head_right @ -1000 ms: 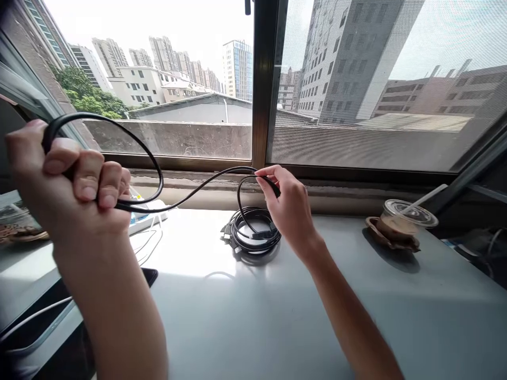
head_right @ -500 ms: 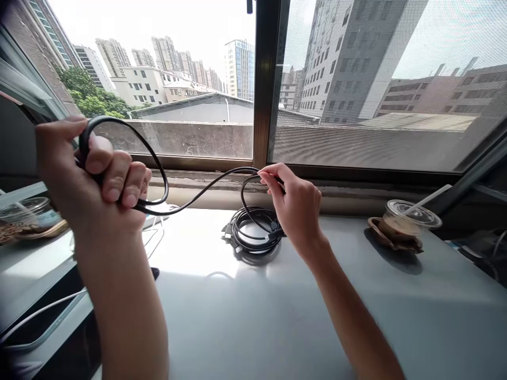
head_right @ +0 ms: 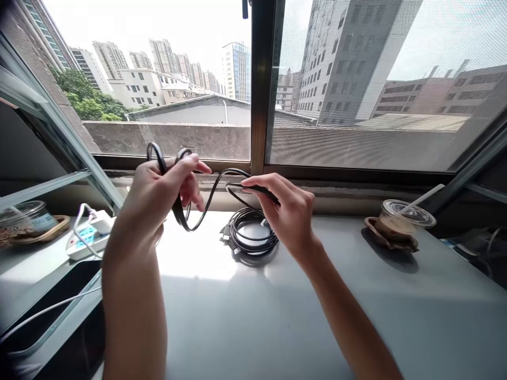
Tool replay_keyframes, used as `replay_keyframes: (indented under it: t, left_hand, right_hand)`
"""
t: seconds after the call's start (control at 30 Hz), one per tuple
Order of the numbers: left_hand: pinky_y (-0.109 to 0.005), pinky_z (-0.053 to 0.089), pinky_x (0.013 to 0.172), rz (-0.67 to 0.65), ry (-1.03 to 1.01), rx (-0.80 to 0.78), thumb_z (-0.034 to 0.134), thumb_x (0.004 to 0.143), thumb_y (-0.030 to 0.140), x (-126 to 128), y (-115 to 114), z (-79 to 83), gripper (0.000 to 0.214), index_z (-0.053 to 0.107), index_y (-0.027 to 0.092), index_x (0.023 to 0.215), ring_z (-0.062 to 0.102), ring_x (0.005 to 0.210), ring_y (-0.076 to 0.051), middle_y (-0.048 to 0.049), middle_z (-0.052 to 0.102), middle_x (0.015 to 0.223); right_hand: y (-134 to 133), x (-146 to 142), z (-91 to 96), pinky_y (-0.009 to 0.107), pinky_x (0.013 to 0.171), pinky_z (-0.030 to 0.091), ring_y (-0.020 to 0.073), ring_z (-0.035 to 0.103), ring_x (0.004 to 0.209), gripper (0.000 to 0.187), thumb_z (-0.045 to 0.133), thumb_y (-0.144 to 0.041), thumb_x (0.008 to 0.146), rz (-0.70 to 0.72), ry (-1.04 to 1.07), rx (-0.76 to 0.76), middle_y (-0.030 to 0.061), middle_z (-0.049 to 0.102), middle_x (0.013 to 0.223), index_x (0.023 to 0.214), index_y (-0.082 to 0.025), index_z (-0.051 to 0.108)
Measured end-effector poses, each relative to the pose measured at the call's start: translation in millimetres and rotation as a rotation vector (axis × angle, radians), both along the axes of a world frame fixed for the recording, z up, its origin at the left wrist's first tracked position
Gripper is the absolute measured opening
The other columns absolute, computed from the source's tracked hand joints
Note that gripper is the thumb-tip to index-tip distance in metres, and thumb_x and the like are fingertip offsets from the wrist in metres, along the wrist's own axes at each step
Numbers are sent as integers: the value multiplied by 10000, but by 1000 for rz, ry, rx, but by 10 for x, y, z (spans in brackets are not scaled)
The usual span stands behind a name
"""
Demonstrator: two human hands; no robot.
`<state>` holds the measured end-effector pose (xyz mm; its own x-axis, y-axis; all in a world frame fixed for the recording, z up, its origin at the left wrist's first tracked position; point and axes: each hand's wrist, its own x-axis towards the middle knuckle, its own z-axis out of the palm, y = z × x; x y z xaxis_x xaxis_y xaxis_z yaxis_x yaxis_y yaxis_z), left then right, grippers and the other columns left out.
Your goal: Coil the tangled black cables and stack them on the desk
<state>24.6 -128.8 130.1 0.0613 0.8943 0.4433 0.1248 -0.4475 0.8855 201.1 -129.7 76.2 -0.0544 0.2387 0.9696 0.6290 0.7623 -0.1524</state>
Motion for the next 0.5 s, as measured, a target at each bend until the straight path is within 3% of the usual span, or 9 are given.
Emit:
replay_keyframes:
  t: [0.17, 0.33, 0.5]
  left_hand:
    - [-183, 434, 436, -231, 212, -250, 509, 907, 316, 57, 14, -14, 208, 578, 122, 879, 592, 444, -134, -20, 614, 517]
    - [-160, 309, 328, -340, 96, -254, 531, 892, 397, -31, 148, -40, 300, 638, 117, 878, 428, 284, -90, 68, 359, 326]
    - [-139, 164, 287, -443, -145, -269, 609, 849, 291, -65, 189, -27, 194, 647, 128, 752, 256, 246, -24, 98, 219, 323]
  right_hand:
    - [-25, -56, -19, 225, 510, 465, 117, 625, 656, 154, 660, -93, 784, 218, 73, 27, -1, 689, 805, 830, -235, 694]
    - [-74, -49, 31, 214, 430, 401, 89, 563, 571, 159, 749, -99, 695, 354, 128, -101, -11, 652, 753, 781, -229, 714]
    - [-117, -23, 64, 234, 519, 488, 93, 601, 627, 121, 745, -115, 707, 540, 0, -266, 0, 619, 831, 758, -223, 725]
